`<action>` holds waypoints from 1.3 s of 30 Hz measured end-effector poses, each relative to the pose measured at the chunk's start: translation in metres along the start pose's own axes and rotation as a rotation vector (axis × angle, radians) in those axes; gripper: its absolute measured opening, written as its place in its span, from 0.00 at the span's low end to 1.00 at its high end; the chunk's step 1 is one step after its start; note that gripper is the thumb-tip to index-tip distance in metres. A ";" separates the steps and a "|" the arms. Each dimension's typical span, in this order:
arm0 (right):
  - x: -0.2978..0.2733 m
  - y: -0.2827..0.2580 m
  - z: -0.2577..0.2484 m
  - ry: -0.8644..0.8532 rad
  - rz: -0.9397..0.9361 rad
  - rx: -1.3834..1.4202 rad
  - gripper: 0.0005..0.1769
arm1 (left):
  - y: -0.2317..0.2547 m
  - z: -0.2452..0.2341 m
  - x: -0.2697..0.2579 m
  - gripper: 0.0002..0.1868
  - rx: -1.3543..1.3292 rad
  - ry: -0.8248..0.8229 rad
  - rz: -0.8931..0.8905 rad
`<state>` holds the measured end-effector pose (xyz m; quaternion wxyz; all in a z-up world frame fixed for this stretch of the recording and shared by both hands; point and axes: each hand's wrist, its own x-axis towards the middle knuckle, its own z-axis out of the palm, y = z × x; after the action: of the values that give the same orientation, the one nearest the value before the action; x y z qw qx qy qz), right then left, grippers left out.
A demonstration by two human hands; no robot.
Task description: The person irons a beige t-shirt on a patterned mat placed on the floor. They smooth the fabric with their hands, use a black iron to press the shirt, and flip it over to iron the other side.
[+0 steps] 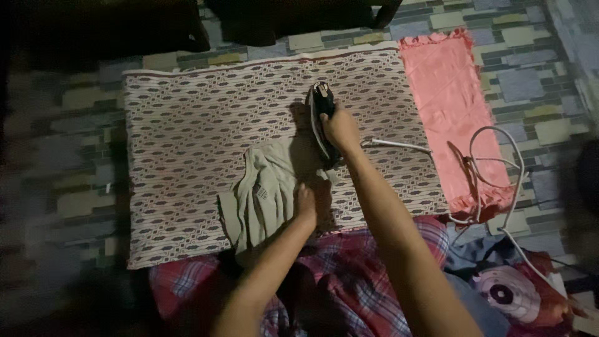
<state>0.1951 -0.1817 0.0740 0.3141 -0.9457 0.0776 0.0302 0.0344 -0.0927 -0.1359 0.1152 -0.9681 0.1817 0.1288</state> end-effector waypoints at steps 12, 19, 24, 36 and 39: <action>-0.034 0.018 -0.026 0.020 -0.026 0.062 0.29 | -0.111 -0.088 -0.038 0.23 -0.684 0.334 -0.294; -0.051 -0.012 -0.007 0.072 -0.022 -0.135 0.28 | -0.177 -0.075 -0.007 0.30 -0.638 0.258 -0.669; -0.035 -0.016 -0.008 0.094 0.058 -0.019 0.26 | -0.194 -0.054 -0.005 0.20 -0.690 0.331 -0.516; -0.003 -0.033 0.009 0.075 0.136 0.005 0.26 | -0.240 -0.047 -0.005 0.15 -0.797 0.381 -0.455; -0.015 -0.024 0.008 0.058 0.109 0.013 0.26 | -0.242 -0.038 0.008 0.18 -0.757 0.455 -0.453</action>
<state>0.1840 -0.1560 0.0829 0.3159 -0.9384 0.1384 0.0196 0.1422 0.1145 -0.0599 -0.2619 -0.9607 -0.0723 -0.0570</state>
